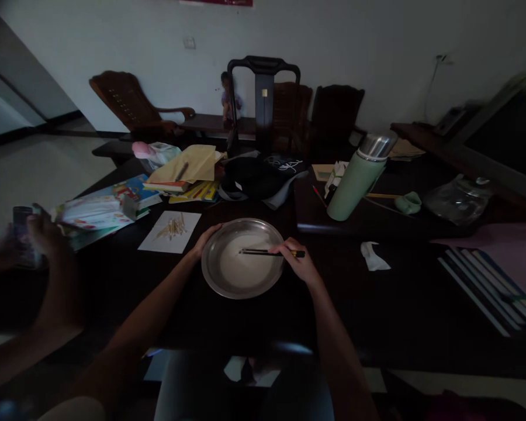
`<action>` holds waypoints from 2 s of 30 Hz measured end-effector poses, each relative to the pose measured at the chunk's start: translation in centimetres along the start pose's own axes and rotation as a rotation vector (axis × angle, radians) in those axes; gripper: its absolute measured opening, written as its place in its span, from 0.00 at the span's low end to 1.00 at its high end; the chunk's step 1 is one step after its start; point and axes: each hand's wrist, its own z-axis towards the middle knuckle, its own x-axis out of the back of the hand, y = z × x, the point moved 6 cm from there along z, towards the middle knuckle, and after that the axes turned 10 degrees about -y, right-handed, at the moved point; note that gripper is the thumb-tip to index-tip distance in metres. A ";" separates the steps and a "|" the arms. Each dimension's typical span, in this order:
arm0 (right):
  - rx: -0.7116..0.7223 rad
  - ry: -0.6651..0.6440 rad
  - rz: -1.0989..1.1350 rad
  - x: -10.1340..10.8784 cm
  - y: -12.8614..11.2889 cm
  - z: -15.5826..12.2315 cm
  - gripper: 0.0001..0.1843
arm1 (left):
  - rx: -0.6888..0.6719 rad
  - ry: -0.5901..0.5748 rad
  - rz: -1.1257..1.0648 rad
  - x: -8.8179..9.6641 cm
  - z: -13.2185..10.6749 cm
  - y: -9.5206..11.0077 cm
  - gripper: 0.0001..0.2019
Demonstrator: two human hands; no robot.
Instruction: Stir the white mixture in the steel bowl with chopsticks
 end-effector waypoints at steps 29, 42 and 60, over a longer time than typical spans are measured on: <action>-0.035 0.027 0.034 1.2 0.3 0.0 0.21 | -0.041 -0.015 0.109 -0.6 -0.2 0.9 0.20; 0.012 -0.018 -0.030 0.6 0.1 0.3 0.21 | -0.031 -0.043 0.108 -0.9 -0.2 0.9 0.20; -0.016 0.083 0.044 2.5 0.5 -0.6 0.21 | -0.014 -0.065 0.096 -1.0 -0.2 0.9 0.20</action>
